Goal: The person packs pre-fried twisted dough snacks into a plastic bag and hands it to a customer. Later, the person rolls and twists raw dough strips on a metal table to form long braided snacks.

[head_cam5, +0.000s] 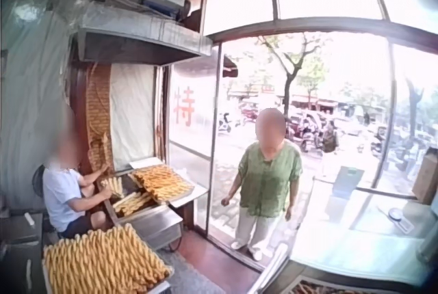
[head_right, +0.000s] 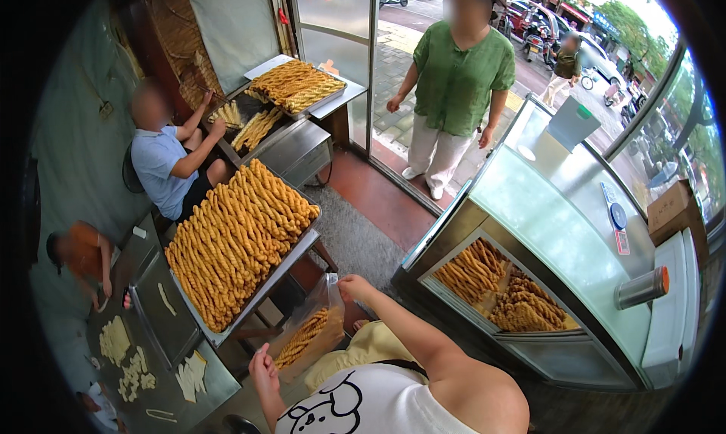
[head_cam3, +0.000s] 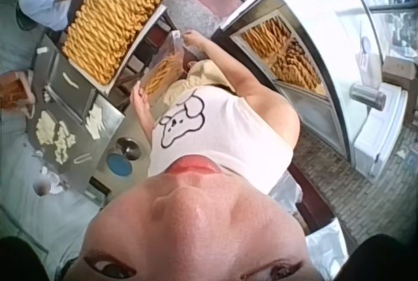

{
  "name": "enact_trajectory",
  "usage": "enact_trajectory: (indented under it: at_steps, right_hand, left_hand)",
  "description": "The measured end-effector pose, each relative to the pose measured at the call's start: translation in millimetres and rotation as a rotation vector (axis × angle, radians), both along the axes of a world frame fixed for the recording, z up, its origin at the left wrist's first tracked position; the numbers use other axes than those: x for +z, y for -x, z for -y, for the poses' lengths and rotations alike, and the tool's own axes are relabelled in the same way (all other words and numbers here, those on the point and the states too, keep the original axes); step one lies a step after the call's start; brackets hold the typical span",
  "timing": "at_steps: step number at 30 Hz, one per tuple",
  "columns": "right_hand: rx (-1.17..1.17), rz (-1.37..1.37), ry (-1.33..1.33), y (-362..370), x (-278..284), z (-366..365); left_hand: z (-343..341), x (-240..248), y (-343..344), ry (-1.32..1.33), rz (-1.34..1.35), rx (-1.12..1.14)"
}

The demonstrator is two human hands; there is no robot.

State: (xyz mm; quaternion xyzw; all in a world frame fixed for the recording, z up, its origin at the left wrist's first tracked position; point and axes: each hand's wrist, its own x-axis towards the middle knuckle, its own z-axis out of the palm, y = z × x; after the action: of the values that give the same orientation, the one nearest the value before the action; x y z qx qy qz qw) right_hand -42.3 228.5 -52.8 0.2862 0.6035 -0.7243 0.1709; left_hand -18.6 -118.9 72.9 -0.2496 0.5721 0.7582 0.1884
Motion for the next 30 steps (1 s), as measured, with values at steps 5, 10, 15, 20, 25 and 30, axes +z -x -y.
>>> enact_trajectory:
  at_steps: [5, 10, 15, 20, 25, 30]
  right_hand:
    - [0.47, -0.385, 0.122, 8.6, 39.0, 56.6]
    - [0.958, -0.822, -0.319, 22.6, 71.8, 155.2]
    - [1.131, -0.98, -0.791, 37.2, 41.1, 197.6]
    - [1.123, -0.863, -0.374, 43.4, 115.1, 179.9]
    - [0.258, -0.702, -0.809, 173.9, 127.6, 136.0]
    - [0.517, -0.221, -1.2, 273.1, 87.9, 135.3]
  left_hand:
    - [-14.5, 38.7, 3.8, -0.069, -0.13, -0.042]
    - [-30.9, 119.9, 2.1, -0.174, -0.196, -0.016]
    - [-22.8, 163.8, -3.8, -0.221, -0.327, 0.009]
    - [-10.7, 162.4, -11.5, -0.248, -0.361, 0.101]
    - [-12.6, 128.4, -11.0, -0.223, -0.329, 0.138]
    - [-24.2, 114.1, -8.3, -0.087, -0.223, 0.169]
